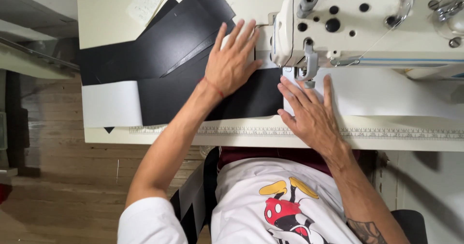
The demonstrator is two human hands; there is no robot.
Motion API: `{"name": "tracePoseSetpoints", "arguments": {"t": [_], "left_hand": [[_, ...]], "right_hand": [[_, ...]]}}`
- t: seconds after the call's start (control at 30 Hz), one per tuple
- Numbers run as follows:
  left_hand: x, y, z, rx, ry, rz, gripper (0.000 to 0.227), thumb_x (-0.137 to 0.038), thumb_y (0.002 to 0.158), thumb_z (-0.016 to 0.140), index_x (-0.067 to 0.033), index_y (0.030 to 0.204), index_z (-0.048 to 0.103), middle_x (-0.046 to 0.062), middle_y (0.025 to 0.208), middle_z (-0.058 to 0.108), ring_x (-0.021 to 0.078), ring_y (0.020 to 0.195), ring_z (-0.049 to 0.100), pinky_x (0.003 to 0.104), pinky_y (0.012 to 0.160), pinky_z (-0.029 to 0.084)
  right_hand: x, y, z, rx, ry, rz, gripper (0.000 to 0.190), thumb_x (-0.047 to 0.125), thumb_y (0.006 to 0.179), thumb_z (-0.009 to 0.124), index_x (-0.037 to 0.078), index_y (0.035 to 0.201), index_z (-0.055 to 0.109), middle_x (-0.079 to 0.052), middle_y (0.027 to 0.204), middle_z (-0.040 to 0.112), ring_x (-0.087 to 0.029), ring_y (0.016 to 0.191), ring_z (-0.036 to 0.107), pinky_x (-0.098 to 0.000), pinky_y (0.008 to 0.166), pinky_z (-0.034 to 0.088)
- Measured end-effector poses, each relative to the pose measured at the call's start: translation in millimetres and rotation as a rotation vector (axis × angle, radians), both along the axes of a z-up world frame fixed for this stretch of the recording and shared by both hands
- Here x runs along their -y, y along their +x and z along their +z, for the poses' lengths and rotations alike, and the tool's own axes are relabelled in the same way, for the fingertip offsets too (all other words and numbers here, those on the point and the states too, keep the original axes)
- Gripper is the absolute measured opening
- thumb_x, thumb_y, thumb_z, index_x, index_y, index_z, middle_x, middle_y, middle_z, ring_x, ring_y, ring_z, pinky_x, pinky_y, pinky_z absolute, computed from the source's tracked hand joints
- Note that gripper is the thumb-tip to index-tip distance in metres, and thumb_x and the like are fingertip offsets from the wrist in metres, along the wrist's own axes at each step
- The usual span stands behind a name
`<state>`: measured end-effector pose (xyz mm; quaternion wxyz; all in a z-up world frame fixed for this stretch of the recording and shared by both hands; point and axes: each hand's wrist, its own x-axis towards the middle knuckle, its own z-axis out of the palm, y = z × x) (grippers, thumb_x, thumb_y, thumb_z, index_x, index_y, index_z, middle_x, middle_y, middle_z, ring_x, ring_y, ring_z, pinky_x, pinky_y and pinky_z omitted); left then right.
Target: Aligning leather pieces with paper templates and trimming them with scissors in a workshop
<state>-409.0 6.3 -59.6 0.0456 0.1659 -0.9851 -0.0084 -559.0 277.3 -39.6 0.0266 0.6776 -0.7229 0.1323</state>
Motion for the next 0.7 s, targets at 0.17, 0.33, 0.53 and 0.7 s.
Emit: {"name": "tracePoseSetpoints", "arguments": {"t": [0.17,0.33,0.53,0.7], "left_hand": [[-56,57,9,-0.379,0.273,-0.187,0.060,-0.040,0.119,0.070,-0.0078,0.169,0.062,0.021,0.170,0.064,0.0439,0.147,0.072,0.063,0.121,0.059],[-6,132,1,-0.145,-0.098,-0.034,0.086,-0.085,0.113,0.051,-0.0257,0.174,0.064,0.013,0.180,0.058,0.0440,0.164,0.053,0.062,0.138,0.036],[4,103,58,-0.317,-0.150,0.059,0.094,-0.059,0.107,0.095,-0.0024,0.174,0.061,0.028,0.179,0.053,0.0529,0.169,0.042,0.070,0.140,0.025],[-86,32,-30,-0.461,0.217,-0.166,0.074,-0.066,0.116,0.061,-0.0120,0.167,0.064,0.012,0.173,0.062,0.0329,0.165,0.057,0.056,0.138,0.043]], "right_hand": [[-3,-5,-20,0.129,0.102,-0.041,0.067,0.056,0.122,0.050,0.022,0.179,0.052,0.000,0.187,0.050,-0.031,0.169,0.048,-0.0797,0.142,0.006],[-2,-3,-19,0.181,0.104,-0.058,0.066,0.054,0.120,0.053,0.025,0.179,0.052,0.004,0.189,0.048,-0.029,0.169,0.047,-0.0783,0.143,0.003],[1,-2,-13,0.270,0.120,-0.042,0.069,0.060,0.123,0.045,0.023,0.181,0.052,-0.001,0.187,0.051,-0.028,0.174,0.041,-0.0763,0.143,-0.005],[0,-1,-18,0.171,0.080,-0.044,0.065,0.055,0.122,0.054,0.020,0.177,0.056,-0.004,0.185,0.054,-0.030,0.171,0.047,-0.0787,0.143,0.006]]}}
